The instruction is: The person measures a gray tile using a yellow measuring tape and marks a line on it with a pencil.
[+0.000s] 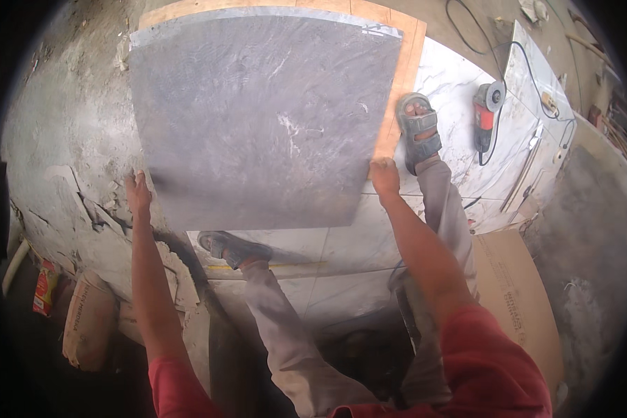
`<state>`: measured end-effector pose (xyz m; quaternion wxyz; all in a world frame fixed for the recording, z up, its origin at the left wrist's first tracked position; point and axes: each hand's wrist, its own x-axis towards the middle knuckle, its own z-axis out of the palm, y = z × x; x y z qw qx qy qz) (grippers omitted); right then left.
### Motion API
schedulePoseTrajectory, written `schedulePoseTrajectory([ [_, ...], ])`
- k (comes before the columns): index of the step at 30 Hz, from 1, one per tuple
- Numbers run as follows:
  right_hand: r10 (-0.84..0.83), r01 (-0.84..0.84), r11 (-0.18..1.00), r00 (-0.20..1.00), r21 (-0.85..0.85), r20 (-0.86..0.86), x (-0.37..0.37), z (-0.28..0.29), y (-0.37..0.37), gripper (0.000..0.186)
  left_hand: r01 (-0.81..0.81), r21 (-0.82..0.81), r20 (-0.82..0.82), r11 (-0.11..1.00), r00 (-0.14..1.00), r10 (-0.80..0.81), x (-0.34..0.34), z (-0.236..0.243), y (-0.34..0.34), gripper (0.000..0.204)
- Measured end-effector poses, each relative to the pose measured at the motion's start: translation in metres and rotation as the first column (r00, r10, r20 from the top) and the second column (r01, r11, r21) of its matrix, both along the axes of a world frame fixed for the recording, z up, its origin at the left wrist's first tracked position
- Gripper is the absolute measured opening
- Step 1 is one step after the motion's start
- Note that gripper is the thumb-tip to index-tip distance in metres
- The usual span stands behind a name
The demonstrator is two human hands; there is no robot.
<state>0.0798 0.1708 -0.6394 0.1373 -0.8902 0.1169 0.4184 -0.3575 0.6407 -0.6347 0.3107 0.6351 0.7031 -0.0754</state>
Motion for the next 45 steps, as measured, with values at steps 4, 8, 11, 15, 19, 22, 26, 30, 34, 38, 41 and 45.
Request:
schedulePoseTrajectory([
  [4,0.079,-0.051,0.993,0.959,-0.109,0.271,0.004,-0.023,-0.004,0.053,-0.049,-0.035,0.169,0.998,0.984,0.055,0.049,-0.024,-0.011,0.058],
  [8,0.065,-0.032,0.993,0.953,-0.113,0.294,0.005,-0.031,0.026,0.042,-0.117,-0.150,0.139,0.982,0.981,0.138,0.045,-0.032,-0.004,0.054],
  [11,0.061,-0.041,0.997,0.943,-0.066,0.328,0.017,-0.028,0.038,0.033,-0.114,-0.080,0.150,0.990,0.981,0.125,0.053,-0.040,0.002,0.050],
  [15,0.107,-0.104,0.994,0.972,-0.027,0.208,0.030,-0.012,0.060,0.037,-0.152,-0.033,0.175,0.988,0.972,0.156,0.071,-0.043,0.002,0.048],
  [19,0.072,-0.063,0.997,0.958,-0.040,0.277,0.025,-0.011,0.069,0.033,-0.378,-0.043,0.326,0.925,0.870,0.370,0.067,-0.050,0.002,0.038],
  [22,-0.047,0.049,0.999,0.983,-0.008,0.179,0.025,0.001,0.080,0.033,-0.338,-0.102,0.372,0.935,0.859,0.351,0.055,-0.052,0.007,0.037],
  [26,-0.150,0.142,0.989,0.940,0.048,0.307,0.034,-0.025,0.051,0.031,-0.520,-0.197,0.556,0.831,0.639,0.531,0.086,-0.052,0.008,0.033],
  [30,-0.318,0.276,0.944,0.904,0.178,0.285,0.023,-0.021,0.066,0.019,-0.240,-0.018,0.497,0.971,0.840,0.217,0.063,-0.047,0.029,0.028],
  [34,-0.403,0.344,0.894,0.898,0.289,0.179,0.038,-0.018,0.058,0.008,-0.388,-0.157,0.485,0.908,0.771,0.413,0.104,-0.039,0.039,0.027],
  [38,-0.456,0.379,0.860,0.870,0.342,0.184,0.054,-0.022,0.061,0.006,-0.431,-0.207,0.532,0.878,0.704,0.470,0.112,-0.043,0.051,0.033],
  [41,-0.445,0.372,0.804,0.894,0.464,0.055,0.069,-0.022,0.067,0.009,-0.422,-0.252,0.538,0.871,0.687,0.488,0.117,-0.041,0.052,0.037],
  [45,-0.425,0.341,0.840,0.897,0.421,0.121,0.090,-0.030,0.073,0.017,-0.483,-0.241,0.514,0.842,0.672,0.533,0.130,-0.046,0.056,0.038],
])
